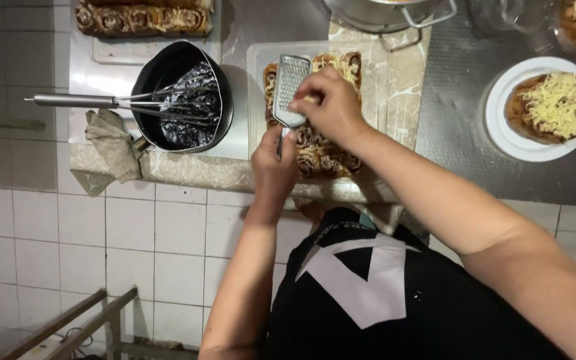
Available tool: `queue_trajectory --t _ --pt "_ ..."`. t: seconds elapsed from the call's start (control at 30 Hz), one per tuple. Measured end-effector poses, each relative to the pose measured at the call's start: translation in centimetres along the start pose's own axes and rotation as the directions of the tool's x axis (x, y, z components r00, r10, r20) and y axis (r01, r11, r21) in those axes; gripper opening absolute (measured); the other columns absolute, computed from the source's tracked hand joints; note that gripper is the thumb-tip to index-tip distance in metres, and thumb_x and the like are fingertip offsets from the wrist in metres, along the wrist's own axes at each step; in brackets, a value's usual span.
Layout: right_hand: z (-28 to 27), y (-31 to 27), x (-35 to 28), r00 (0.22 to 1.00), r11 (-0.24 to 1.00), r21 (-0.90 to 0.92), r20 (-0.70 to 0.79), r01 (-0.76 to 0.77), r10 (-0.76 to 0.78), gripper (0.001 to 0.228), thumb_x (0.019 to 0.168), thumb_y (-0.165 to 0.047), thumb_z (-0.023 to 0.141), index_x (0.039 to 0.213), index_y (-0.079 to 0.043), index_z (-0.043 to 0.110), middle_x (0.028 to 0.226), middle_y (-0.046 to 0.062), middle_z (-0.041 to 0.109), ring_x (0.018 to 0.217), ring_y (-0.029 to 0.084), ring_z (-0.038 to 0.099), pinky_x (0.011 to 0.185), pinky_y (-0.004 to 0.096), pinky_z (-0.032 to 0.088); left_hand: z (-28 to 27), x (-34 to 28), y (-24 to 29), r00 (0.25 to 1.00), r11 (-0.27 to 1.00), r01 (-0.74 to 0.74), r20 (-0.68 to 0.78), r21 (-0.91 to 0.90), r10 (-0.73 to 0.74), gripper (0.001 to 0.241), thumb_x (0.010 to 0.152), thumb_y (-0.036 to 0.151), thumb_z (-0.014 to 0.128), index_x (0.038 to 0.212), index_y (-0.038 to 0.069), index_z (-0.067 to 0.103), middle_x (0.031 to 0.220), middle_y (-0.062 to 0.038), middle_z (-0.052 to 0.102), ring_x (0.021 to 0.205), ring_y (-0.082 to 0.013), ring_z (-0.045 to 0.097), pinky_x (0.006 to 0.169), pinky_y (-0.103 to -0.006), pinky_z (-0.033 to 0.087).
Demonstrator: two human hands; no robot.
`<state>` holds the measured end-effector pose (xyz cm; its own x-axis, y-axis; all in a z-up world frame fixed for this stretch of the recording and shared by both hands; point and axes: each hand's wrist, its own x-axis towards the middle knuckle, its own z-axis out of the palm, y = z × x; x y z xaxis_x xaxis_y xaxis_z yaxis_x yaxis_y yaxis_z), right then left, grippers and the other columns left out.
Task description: Grating a block of cheese over various pastries laid out on a stainless steel table.
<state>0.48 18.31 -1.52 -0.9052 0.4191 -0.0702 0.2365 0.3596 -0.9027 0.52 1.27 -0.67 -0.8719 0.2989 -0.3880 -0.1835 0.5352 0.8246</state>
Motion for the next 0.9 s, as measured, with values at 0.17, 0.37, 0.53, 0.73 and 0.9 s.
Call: queue_trajectory --t 0.17,0.37,0.53,0.73,0.9 --pt "-1.5 1.8 2.8 0.991 0.997 0.061 -0.119 -0.056 0.063 0.023 0.086 -0.017 0.094 0.083 -0.018 0.071 0.097 0.001 0.061 0.081 0.013 0.056 0.078 0.029 0.051 0.9 -0.1 0.1 0.999 0.999 -0.037 0.015 -0.022 0.037 0.051 0.099 0.041 0.055 0.132 0.005 0.066 0.079 -0.001 0.066 0.065 -0.0134 0.054 0.059 -0.0346 0.045" --pt "-3.0 -0.9 -1.3 0.991 0.993 -0.036 0.078 0.112 -0.109 0.011 0.098 -0.018 0.079 0.087 -0.017 0.077 0.091 -0.001 0.074 0.099 0.019 0.066 0.115 0.052 0.042 2.6 0.0 -0.4 0.999 0.999 -0.045 0.027 0.009 0.045 0.065 0.101 0.042 0.052 0.149 -0.002 0.050 0.148 -0.025 0.060 0.139 -0.0395 0.057 0.113 -0.0488 0.050" --pt "-3.9 1.4 -0.1 0.998 0.997 0.046 0.044 -0.057 0.055 0.030 0.087 -0.012 0.089 0.095 -0.014 0.060 0.099 0.003 0.063 0.087 0.015 0.057 0.081 0.025 0.054 2.9 -1.0 0.7 0.998 0.997 -0.054 0.031 -0.052 0.056 0.057 0.103 0.036 0.053 0.145 -0.002 0.056 0.076 -0.002 0.064 0.059 -0.0113 0.052 0.052 -0.0317 0.046" --pt "-5.3 3.1 1.6 0.996 0.991 0.126 -0.082 -0.035 0.046 0.030 0.090 -0.012 0.095 0.085 -0.016 0.066 0.079 -0.004 0.066 0.070 0.006 0.054 0.065 0.022 0.049 3.3 -1.8 1.7 0.991 0.988 -0.080 0.092 -0.134 0.092 0.019 0.107 0.027 0.053 0.101 0.012 0.063 0.066 0.007 0.047 0.054 -0.0073 0.039 0.049 -0.0285 0.031" --pt "-4.4 3.0 -2.1 0.993 0.991 0.090 0.057 0.094 -0.100 0.016 0.089 -0.008 0.088 0.089 -0.010 0.072 0.079 0.006 0.066 0.074 0.018 0.063 0.071 0.031 0.055 5.4 -0.8 -0.9 0.980 0.974 -0.200 -0.026 -0.110 0.198 0.023 0.104 0.030 0.058 0.108 0.012 0.072 0.066 0.000 0.062 0.057 -0.0124 0.055 0.054 -0.0318 0.043"
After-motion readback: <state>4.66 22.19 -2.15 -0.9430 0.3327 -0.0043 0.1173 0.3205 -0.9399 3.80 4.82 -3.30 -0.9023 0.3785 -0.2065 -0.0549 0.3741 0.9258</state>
